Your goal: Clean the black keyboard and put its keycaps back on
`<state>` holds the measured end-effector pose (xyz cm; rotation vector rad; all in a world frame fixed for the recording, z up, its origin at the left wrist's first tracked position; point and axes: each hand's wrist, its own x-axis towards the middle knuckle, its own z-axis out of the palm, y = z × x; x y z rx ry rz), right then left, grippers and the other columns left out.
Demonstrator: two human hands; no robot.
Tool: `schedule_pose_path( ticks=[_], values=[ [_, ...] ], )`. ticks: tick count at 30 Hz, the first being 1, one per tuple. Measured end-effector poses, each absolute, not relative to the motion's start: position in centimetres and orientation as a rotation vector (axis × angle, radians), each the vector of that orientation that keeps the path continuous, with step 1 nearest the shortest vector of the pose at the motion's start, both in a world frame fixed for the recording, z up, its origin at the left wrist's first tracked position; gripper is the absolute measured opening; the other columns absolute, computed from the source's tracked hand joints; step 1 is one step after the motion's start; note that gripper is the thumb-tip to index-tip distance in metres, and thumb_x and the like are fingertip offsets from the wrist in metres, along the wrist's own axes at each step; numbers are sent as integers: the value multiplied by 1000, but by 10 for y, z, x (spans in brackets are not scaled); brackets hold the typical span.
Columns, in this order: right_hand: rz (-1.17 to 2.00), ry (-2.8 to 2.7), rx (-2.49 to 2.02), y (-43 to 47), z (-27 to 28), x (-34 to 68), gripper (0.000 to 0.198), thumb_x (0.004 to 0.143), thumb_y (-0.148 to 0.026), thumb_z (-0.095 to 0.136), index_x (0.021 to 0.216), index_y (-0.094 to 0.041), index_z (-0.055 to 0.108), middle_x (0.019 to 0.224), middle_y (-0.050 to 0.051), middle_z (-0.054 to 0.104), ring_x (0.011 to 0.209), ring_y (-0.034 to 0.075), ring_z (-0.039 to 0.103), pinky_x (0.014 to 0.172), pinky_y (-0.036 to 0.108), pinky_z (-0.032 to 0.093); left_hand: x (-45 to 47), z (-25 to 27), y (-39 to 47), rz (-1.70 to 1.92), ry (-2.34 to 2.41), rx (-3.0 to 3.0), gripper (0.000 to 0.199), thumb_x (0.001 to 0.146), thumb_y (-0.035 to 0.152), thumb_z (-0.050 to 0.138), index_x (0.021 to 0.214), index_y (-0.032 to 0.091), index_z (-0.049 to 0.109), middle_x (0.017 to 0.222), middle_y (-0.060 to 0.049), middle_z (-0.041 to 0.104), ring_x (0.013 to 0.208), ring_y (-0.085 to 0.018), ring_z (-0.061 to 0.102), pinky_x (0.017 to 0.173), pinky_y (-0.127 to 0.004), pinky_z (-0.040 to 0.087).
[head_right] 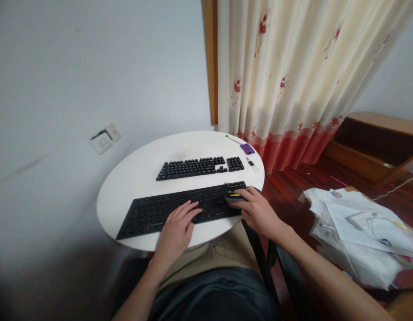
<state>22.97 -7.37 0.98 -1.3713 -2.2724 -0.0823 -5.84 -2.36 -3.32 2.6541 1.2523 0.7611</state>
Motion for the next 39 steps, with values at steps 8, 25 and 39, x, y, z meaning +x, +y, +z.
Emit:
schedule_pose_path(
  ticks=[8,25,39],
  values=[
    [-44,-2230,-1369,-71,4,227,52,79,2,48,116,-25,72,130,8,60,110,25,52,92,44,52,-58,-36,-22,763,1255,2655,49,87,3,45,126,26,64,143,-1,57,138,-23,44,116,-48,38],
    [-230,-2359,-1549,-73,5,216,40,80,0,52,102,-22,76,116,10,65,98,25,53,87,41,51,-58,-33,-24,771,1239,2657,50,86,3,44,125,26,64,142,-1,58,137,-22,45,116,-47,39],
    [58,-2280,-1377,-81,3,218,53,75,2,48,115,-23,72,124,9,61,109,26,55,94,44,54,-58,-33,-23,766,1257,2657,49,87,3,44,125,27,64,142,0,58,137,-23,46,115,-47,39]
  ],
)
